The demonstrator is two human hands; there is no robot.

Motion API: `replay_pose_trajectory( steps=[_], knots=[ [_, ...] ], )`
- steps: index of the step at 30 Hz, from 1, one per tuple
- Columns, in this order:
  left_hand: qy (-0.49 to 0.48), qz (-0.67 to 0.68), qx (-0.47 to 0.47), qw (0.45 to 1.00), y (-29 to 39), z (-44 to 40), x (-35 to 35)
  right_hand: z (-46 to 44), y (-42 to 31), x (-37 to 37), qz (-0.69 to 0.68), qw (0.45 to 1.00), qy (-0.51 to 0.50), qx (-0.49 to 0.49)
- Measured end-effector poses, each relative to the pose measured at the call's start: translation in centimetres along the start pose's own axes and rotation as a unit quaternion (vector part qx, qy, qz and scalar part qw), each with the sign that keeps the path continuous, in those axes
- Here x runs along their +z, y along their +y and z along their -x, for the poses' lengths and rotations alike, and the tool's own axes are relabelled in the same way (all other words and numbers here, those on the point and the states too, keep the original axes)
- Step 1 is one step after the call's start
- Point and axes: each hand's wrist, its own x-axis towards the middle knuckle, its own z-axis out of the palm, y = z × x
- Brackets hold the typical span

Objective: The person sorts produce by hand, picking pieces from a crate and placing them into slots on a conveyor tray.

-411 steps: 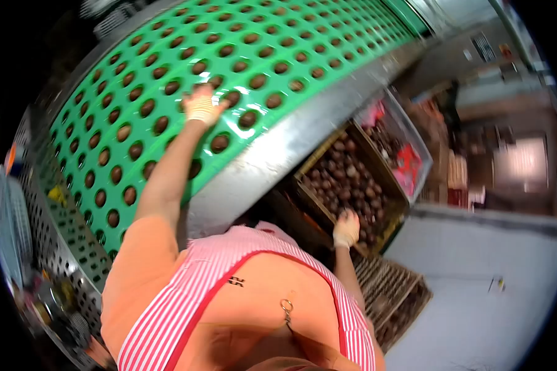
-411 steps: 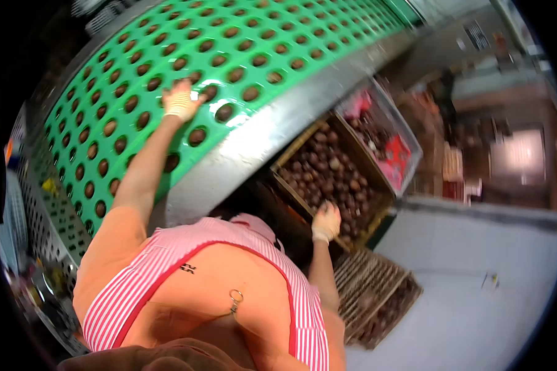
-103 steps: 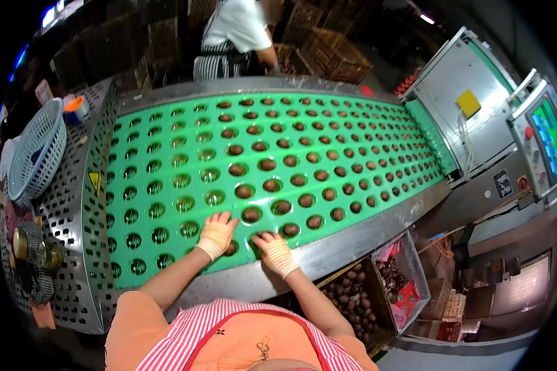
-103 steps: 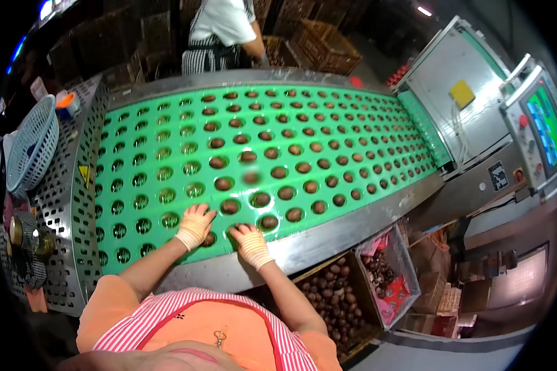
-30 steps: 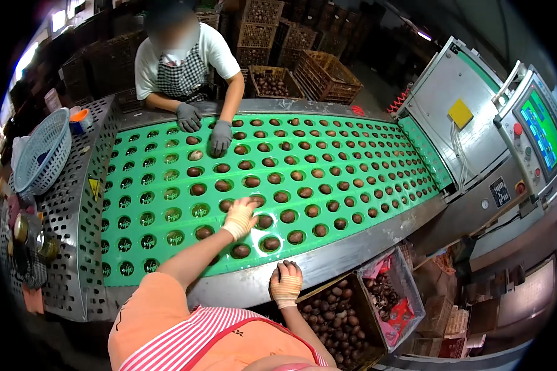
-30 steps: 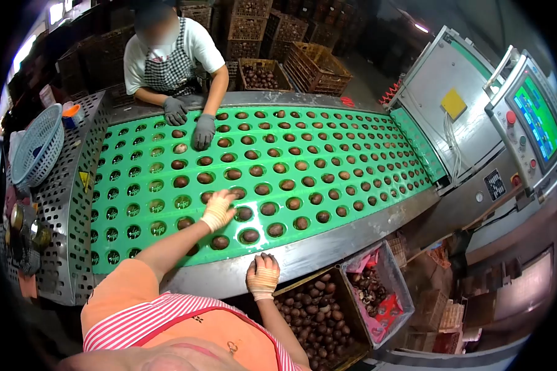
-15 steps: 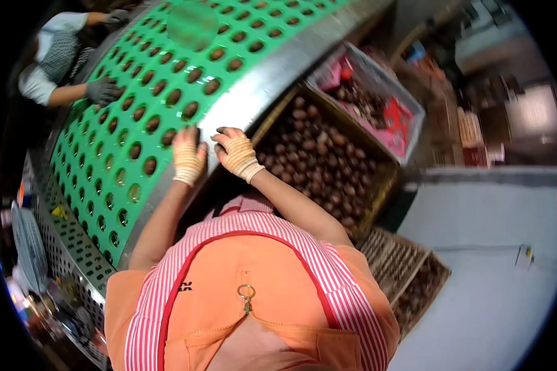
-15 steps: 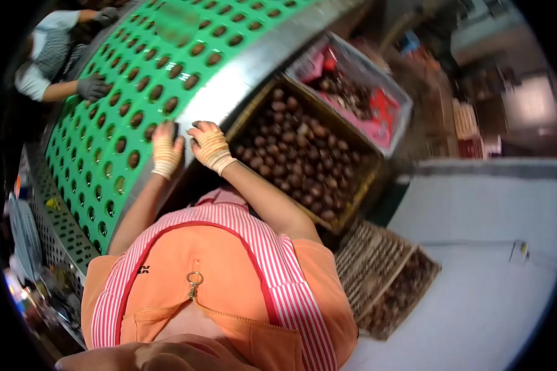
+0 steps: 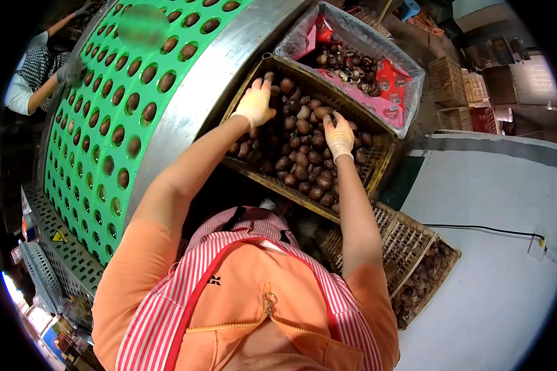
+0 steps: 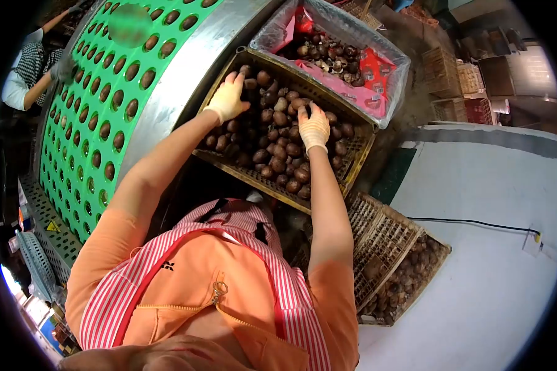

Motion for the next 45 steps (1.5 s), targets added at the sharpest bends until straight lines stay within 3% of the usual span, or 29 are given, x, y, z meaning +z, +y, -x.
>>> replay_pose_trajectory(
  steps=[6, 8, 10, 13, 15, 18, 20, 22, 26, 27, 29, 35, 37, 40, 45],
  knots=[
    [0.005, 0.027, -0.007, 1.0, 0.1, -2.8, 1.7, -1.4, -2.7, 0.0, 0.114, 0.992, -0.06, 0.011],
    [-0.063, -0.047, 0.027, 0.997, -0.6, -2.3, 1.8, -1.4, -1.9, 0.7, 0.065, 0.995, -0.072, -0.037],
    [-0.066, -0.119, 0.083, 0.987, -1.3, -1.8, 2.0, -1.3, -2.2, 2.2, 0.09, 0.99, -0.089, -0.057],
    [-0.126, -0.149, 0.066, 0.978, -0.6, -2.7, 1.3, -1.5, -4.3, 2.4, 0.103, 0.982, -0.15, -0.045],
    [-0.147, -0.134, 0.044, 0.979, 0.2, -2.6, 0.8, -2.1, -7.2, 1.4, 0.109, 0.974, -0.199, -0.011],
    [-0.204, -0.12, 0.058, 0.97, -0.2, -3.1, 0.3, -2.8, -7.8, 3.3, 0.072, 0.978, -0.189, -0.057],
    [-0.231, -0.121, 0.071, 0.963, -0.5, -3.5, 0.5, -3.7, -8.0, 3.4, 0.039, 0.974, -0.22, -0.028],
    [-0.245, -0.139, 0.087, 0.956, -0.5, -3.4, 1.4, -4.2, -7.3, 3.0, 0.037, 0.963, -0.26, -0.065],
    [-0.314, -0.138, 0.11, 0.933, 0.9, -2.6, 1.3, -4.3, -4.1, 3.8, 0.027, 0.939, -0.343, -0.026],
    [-0.344, -0.12, 0.072, 0.928, 1.9, -2.2, 0.1, -3.7, -4.1, 3.6, 0.026, 0.938, -0.342, -0.047],
    [-0.342, -0.16, 0.11, 0.919, 0.6, -2.4, 1.3, -2.7, -4.1, 3.1, 0.024, 0.931, -0.354, -0.09],
    [-0.317, -0.24, 0.158, 0.904, 0.2, 0.2, 1.8, 1.3, -4.8, 2.1, 0.05, 0.916, -0.395, -0.046],
    [-0.329, -0.201, 0.124, 0.914, 0.9, 1.3, 1.7, 2.8, -4.7, 1.4, 0.009, 0.914, -0.405, 0.005],
    [-0.295, -0.105, 0.078, 0.947, -0.1, 2.6, 3.8, 3.0, -2.7, 4.1, -0.19, 0.898, -0.385, 0.097],
    [-0.283, 0.048, 0.061, 0.956, -1.9, 1.1, 5.5, 2.9, -4.3, 2.0, -0.172, 0.867, -0.427, 0.189]
  ],
)
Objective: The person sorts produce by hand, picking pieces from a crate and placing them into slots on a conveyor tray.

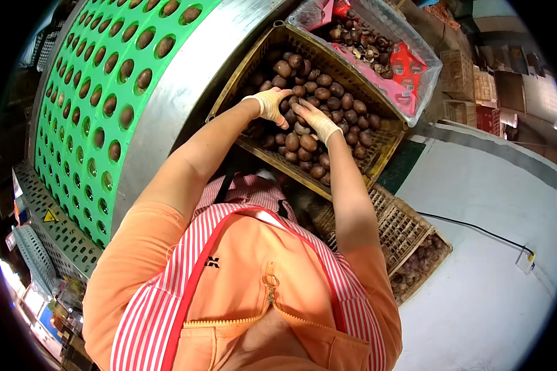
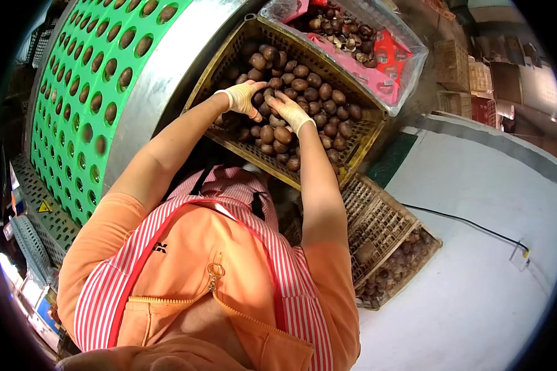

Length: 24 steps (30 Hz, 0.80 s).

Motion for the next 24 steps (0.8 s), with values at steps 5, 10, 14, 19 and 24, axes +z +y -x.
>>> replay_pose_trajectory(
  steps=[5, 10, 14, 19, 24],
  knots=[
    [-0.03, -0.017, 0.023, 0.999, -0.2, 1.8, 1.1, 2.8, 1.2, 0.9, -0.016, 0.997, -0.047, -0.054],
    [-0.058, -0.074, 0.0, 0.996, 0.2, 5.7, 1.2, -1.0, 3.9, 1.0, 0.055, 0.981, -0.108, -0.152],
    [-0.056, -0.054, -0.025, 0.997, 0.9, 7.0, 1.1, 1.1, 3.3, 1.8, 0.022, 0.988, -0.08, -0.126],
    [0.008, 0.055, 0.027, 0.998, 0.0, 6.8, 1.7, 2.0, 4.1, 2.6, -0.119, 0.975, -0.136, -0.128],
    [-0.028, 0.047, 0.053, 0.997, -2.6, 2.9, 4.4, 3.9, 4.4, 5.0, -0.241, 0.957, -0.158, -0.022]
  ],
)
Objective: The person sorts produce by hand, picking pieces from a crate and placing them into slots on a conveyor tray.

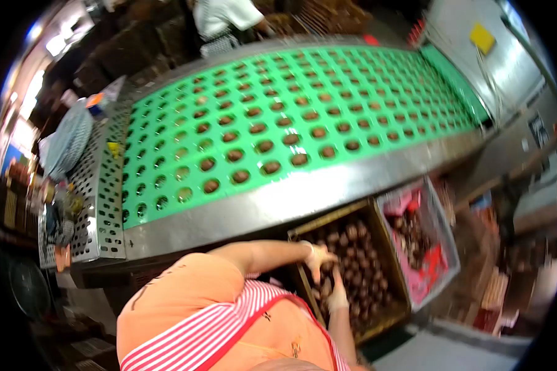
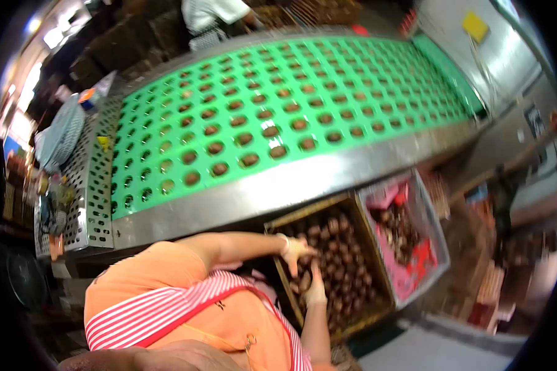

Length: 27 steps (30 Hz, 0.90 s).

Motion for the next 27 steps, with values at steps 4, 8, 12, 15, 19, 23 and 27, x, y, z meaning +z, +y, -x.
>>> replay_pose_trajectory(
  steps=[4, 8, 12, 15, 19, 23, 27],
  knots=[
    [0.021, 0.065, -0.005, 0.998, 1.2, 0.9, -0.8, -1.6, 0.1, -0.5, -0.131, 0.991, 0.032, 0.013],
    [0.015, 0.103, -0.009, 0.995, 2.3, 0.8, -0.7, -1.2, 0.3, 0.0, -0.142, 0.986, 0.083, -0.006],
    [0.037, 0.096, -0.02, 0.994, 2.8, 0.6, -0.9, -2.4, 1.2, -1.7, -0.156, 0.985, 0.072, -0.025],
    [0.106, 0.05, 0.028, 0.993, 2.8, 0.6, -0.5, -1.2, 0.1, 0.3, -0.164, 0.983, 0.087, -0.005],
    [0.06, 0.12, -0.028, 0.991, 5.4, 1.6, -1.6, -0.9, 0.4, 0.0, -0.15, 0.974, 0.156, -0.065],
    [0.075, 0.159, -0.101, 0.979, 5.3, 1.1, -0.4, -1.7, 0.7, -1.0, -0.216, 0.955, 0.191, -0.065],
    [0.099, 0.206, -0.05, 0.972, 5.3, 1.8, 0.4, -0.7, 0.2, 0.0, -0.199, 0.956, 0.182, -0.115]
  ],
)
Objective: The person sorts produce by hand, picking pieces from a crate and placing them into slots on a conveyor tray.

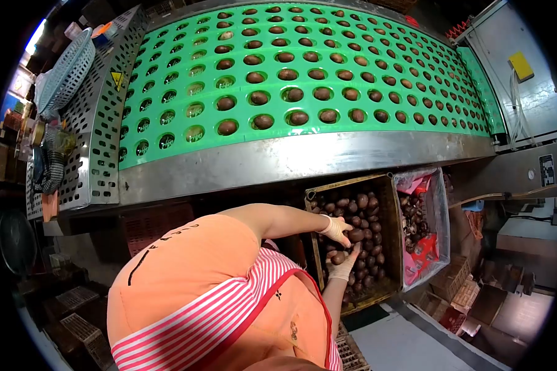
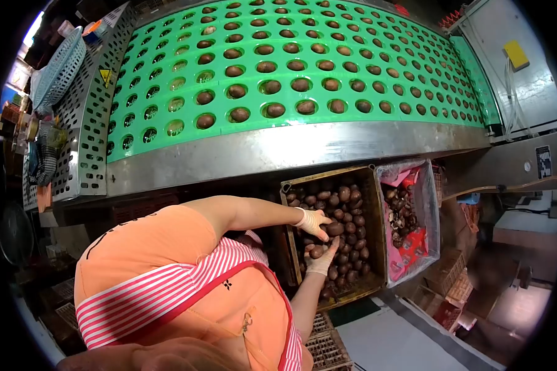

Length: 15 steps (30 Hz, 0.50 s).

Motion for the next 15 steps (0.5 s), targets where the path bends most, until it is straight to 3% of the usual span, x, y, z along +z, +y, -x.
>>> replay_pose_trajectory(
  steps=[4, 9, 12, 14, 15],
  knots=[
    [0.067, 0.08, 0.063, 0.992, 1.3, 2.1, -0.8, 0.8, -2.0, 1.8, 0.051, 0.997, 0.051, -0.012],
    [0.09, 0.002, 0.116, 0.989, 0.9, 4.3, -1.7, 1.2, -1.8, 2.1, 0.104, 0.992, -0.058, -0.035],
    [0.124, 0.012, 0.169, 0.978, 0.2, 6.5, -2.9, 2.2, -1.2, 3.9, 0.072, 0.975, -0.184, -0.101],
    [0.191, 0.034, 0.225, 0.955, -0.3, 9.2, -4.5, 2.4, -1.4, 6.7, 0.102, 0.939, -0.254, -0.21],
    [0.24, 0.044, 0.246, 0.938, -0.5, 11.0, -5.6, 3.7, -1.4, 9.2, 0.087, 0.934, -0.293, -0.184]
  ],
)
